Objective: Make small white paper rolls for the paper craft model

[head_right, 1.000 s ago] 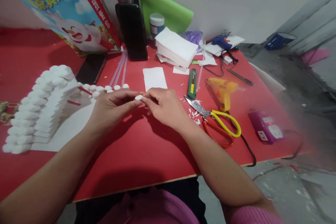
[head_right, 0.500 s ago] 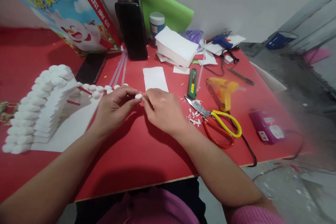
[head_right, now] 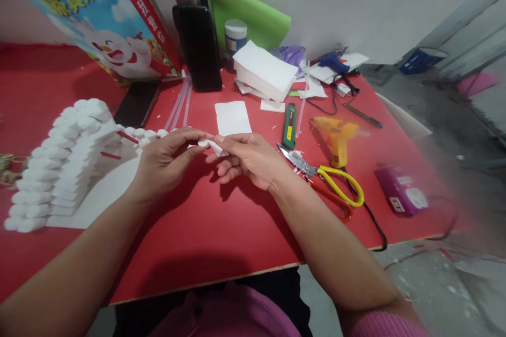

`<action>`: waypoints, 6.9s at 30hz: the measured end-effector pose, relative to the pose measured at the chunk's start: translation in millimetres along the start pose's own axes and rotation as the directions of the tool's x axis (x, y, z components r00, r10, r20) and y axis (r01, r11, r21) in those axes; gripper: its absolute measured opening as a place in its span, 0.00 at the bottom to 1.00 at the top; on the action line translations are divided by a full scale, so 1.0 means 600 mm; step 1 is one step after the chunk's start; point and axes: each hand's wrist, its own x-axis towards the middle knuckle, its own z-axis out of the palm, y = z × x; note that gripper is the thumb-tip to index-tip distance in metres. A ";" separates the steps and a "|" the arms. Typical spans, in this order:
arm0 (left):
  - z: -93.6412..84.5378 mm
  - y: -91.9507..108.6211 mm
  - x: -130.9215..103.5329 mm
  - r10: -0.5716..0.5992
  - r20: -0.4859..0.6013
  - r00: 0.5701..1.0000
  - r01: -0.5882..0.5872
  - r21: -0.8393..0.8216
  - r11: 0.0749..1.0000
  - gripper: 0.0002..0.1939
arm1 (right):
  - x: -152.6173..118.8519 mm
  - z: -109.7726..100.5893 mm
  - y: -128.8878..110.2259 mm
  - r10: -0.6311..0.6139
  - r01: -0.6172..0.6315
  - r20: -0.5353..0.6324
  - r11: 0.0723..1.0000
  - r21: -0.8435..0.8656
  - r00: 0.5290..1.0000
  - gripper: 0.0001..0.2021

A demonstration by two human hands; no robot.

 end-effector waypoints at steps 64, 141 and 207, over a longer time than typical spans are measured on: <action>-0.010 -0.007 0.003 0.113 0.026 0.993 -0.111 -0.048 0.993 0.08 | 0.008 -0.009 0.000 0.167 -0.185 0.158 0.977 0.108 0.973 0.14; -0.004 -0.029 0.001 -0.182 0.024 0.983 0.178 -0.364 0.914 0.12 | -0.019 0.022 0.018 -0.490 0.398 -0.007 0.716 -0.574 0.872 0.11; -0.021 -0.012 0.008 0.261 0.020 0.965 -0.262 0.071 0.962 0.09 | 0.006 -0.005 0.002 0.125 -0.136 0.100 0.984 0.113 0.987 0.14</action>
